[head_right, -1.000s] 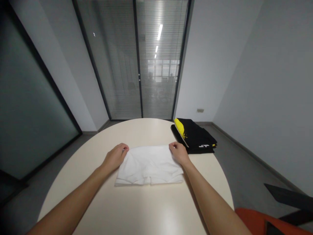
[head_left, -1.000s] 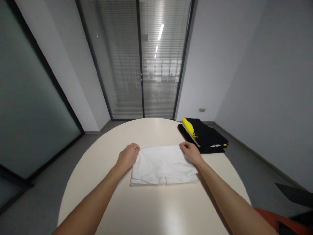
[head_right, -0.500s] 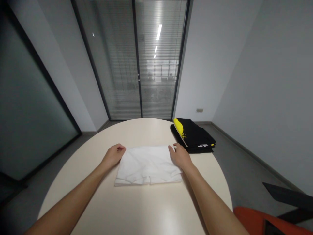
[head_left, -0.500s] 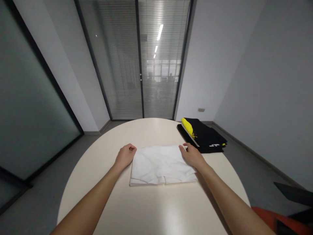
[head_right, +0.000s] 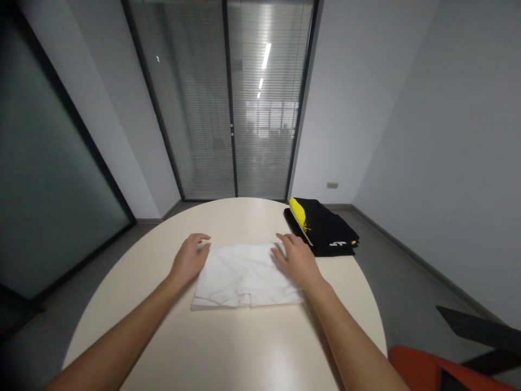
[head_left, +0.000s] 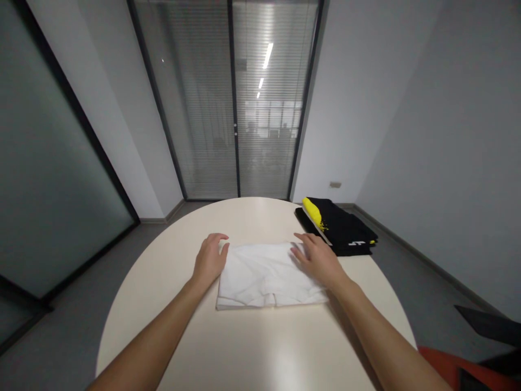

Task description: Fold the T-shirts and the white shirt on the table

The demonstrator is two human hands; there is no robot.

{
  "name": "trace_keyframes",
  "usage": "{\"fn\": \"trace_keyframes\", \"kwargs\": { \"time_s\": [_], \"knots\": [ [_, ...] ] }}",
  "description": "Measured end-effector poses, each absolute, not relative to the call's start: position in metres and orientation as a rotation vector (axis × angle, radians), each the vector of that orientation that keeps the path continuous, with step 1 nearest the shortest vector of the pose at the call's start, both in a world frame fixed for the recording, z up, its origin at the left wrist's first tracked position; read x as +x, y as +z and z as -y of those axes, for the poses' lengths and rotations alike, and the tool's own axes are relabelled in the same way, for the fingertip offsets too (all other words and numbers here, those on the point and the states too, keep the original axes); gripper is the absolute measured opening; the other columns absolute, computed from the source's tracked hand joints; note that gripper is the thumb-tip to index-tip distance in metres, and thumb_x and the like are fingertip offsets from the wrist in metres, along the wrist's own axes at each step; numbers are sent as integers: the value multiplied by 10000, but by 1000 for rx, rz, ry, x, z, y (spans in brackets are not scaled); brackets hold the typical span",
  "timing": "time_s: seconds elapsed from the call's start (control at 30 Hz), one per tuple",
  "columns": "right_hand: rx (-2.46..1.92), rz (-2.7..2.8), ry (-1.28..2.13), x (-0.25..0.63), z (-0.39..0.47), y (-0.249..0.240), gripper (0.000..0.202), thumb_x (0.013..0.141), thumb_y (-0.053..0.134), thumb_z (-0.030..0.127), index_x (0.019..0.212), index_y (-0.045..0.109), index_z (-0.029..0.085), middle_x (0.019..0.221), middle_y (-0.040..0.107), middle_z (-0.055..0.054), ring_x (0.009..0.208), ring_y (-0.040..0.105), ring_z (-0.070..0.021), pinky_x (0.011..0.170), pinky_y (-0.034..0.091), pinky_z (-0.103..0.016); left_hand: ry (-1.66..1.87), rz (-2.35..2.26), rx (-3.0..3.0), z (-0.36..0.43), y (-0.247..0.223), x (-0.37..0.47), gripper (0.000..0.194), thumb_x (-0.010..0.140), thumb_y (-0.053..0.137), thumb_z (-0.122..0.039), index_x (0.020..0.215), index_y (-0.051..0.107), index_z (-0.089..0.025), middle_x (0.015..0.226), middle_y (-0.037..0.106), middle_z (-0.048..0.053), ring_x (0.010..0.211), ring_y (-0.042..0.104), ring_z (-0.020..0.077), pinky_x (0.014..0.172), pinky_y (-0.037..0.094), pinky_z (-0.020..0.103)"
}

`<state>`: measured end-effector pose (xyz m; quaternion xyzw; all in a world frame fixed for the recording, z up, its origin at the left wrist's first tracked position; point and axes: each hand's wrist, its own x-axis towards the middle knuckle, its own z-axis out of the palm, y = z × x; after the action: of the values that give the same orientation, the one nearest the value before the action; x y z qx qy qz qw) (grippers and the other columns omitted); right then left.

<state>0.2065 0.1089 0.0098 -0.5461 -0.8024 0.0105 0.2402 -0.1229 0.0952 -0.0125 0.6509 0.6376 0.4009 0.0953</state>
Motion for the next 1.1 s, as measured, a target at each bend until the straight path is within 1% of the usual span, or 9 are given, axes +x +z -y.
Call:
{"fn": "trace_keyframes", "kwargs": {
  "time_s": [0.17, 0.3, 0.4, 0.5, 0.6, 0.73, 0.83, 0.97, 1.1],
  "knots": [
    [-1175, 2640, 399, 181, -93, 5, 723, 931, 437, 670, 1562, 278, 355, 1658, 167, -38, 1525, 67, -334, 1210, 73, -577, 613, -1623, 2489, -71, -11, -94, 591, 953, 490, -509, 1492, 415, -280, 1609, 317, 75, 1492, 240, 311, 1211, 191, 515],
    [-1233, 2752, 575, 179, -88, 1, 835, 879, 463, 739, 1576, 196, 364, 1668, 47, -48, 1518, -53, -359, 1199, -1, -597, 355, -1618, 2498, -68, -19, -94, 709, 927, 479, -614, 1553, 290, -338, 1661, 147, 66, 1522, 74, 364, 1203, 83, 594],
    [-1194, 2768, 572, 181, -87, 7, 846, 865, 489, 739, 1573, 201, 377, 1669, 21, -52, 1511, -78, -377, 1186, -10, -621, 335, -1632, 2481, -70, -19, -99, 761, 899, 495, -656, 1559, 259, -359, 1665, 127, 73, 1515, 110, 377, 1189, 100, 613],
    [-1145, 2788, 541, 183, -84, 15, 918, 791, 616, 712, 1563, 260, 367, 1668, 55, -79, 1510, -45, -403, 1171, -29, -646, 350, -1639, 2514, -70, -13, -99, 750, 897, 491, -665, 1545, 314, -331, 1635, 246, 97, 1475, 258, 366, 1180, 179, 575],
    [-1106, 2807, 562, 182, -76, 20, 982, 639, 796, 574, 1496, 401, 302, 1652, 168, -115, 1513, 53, -402, 1185, -15, -624, 440, -1698, 2530, -71, -7, -96, 582, 991, 364, -560, 1489, 436, -267, 1518, 461, 112, 1369, 434, 311, 1130, 300, 494],
    [-1176, 2846, 623, 180, -68, 23, 801, 546, 828, 334, 1282, 531, 228, 1625, 246, -132, 1514, 102, -376, 1201, 42, -585, 474, -1898, 2463, -75, 2, -93, 481, 1034, 281, -410, 1294, 623, -193, 1236, 673, 134, 1118, 617, 276, 992, 411, 431],
    [-1235, 2862, 531, 184, -71, 26, 602, 578, 767, 216, 1152, 588, 246, 1630, 247, -101, 1515, 115, -359, 1193, 35, -586, 361, -2056, 2350, -73, 12, -96, 409, 995, 373, -405, 1144, 685, -186, 1113, 722, 131, 1010, 665, 273, 903, 449, 395],
    [-1350, 2749, 256, 206, -90, 26, 391, 667, 665, 130, 1036, 660, 259, 1625, 271, -53, 1514, 119, -347, 1183, 51, -589, 129, -2022, 2101, -60, 29, -100, 470, 923, 430, -568, 887, 726, -204, 876, 755, 106, 828, 700, 272, 721, 473, 339],
    [-1657, 2451, 156, 230, -109, 24, 276, 827, 549, 173, 1084, 650, 182, 1364, 576, -167, 1261, 538, -303, 1038, 389, -432, 55, -1776, 2004, -50, 34, -93, 654, 952, 286, -646, 687, 682, -198, 709, 731, 89, 673, 689, 240, 642, 455, 312]
  ]
}}
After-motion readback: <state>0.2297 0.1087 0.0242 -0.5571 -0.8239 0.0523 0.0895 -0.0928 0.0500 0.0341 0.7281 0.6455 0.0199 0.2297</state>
